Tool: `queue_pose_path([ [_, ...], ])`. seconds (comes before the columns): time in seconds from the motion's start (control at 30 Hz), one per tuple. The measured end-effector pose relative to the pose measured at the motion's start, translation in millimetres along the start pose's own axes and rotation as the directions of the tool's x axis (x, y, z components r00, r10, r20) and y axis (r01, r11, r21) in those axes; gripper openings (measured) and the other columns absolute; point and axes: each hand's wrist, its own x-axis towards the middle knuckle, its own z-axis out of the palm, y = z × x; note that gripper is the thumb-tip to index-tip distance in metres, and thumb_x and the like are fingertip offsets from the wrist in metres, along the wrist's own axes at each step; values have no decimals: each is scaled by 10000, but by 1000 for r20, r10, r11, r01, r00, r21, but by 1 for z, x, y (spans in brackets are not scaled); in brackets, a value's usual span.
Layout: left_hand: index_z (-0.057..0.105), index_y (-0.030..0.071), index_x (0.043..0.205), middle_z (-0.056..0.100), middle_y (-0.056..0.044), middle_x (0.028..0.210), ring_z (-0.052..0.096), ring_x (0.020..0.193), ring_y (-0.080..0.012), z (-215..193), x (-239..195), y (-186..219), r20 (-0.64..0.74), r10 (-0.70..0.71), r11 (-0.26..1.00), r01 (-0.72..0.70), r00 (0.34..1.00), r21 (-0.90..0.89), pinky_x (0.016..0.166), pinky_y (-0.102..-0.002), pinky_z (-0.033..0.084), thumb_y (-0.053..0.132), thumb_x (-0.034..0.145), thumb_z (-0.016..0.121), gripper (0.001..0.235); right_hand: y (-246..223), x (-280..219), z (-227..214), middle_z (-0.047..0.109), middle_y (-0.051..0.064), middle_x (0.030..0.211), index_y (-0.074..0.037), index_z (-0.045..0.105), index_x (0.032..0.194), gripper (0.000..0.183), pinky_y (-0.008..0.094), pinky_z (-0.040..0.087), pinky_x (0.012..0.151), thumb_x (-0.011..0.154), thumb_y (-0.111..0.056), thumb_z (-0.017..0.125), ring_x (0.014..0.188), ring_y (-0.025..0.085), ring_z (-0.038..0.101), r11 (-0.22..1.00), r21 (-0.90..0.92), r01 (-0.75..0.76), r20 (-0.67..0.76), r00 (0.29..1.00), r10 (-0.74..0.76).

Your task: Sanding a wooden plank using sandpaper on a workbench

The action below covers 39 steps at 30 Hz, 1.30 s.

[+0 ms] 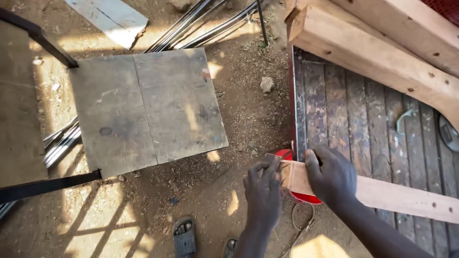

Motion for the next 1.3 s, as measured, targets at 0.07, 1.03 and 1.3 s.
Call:
queue_pose_path([
  [0.07,595,257,1474,484,-59,1289,430,1194,-238,-4,-19,8,19,12,999,-12,1000,-29,996,-436,435,376,997,401,529,5,-3,5,622,74,709,-128,606,785,340,415,397,536,990,-359,464,633,240,565,999,-14,-30,21,999,30],
  [1.03,685,223,1393,580,2,1244,469,1122,-252,8,-7,18,-128,129,991,-125,983,40,993,-415,403,273,931,523,492,-1,11,4,647,80,792,-145,584,787,303,492,456,602,950,-372,468,729,299,619,999,-14,-30,34,999,31],
  [1.3,699,254,1378,594,37,1226,478,1061,-238,7,-21,34,-161,137,991,-133,977,32,964,-403,425,332,945,526,473,-4,3,-2,660,68,810,-158,600,812,272,496,462,633,935,-367,476,757,299,634,999,-14,-39,48,998,40],
])
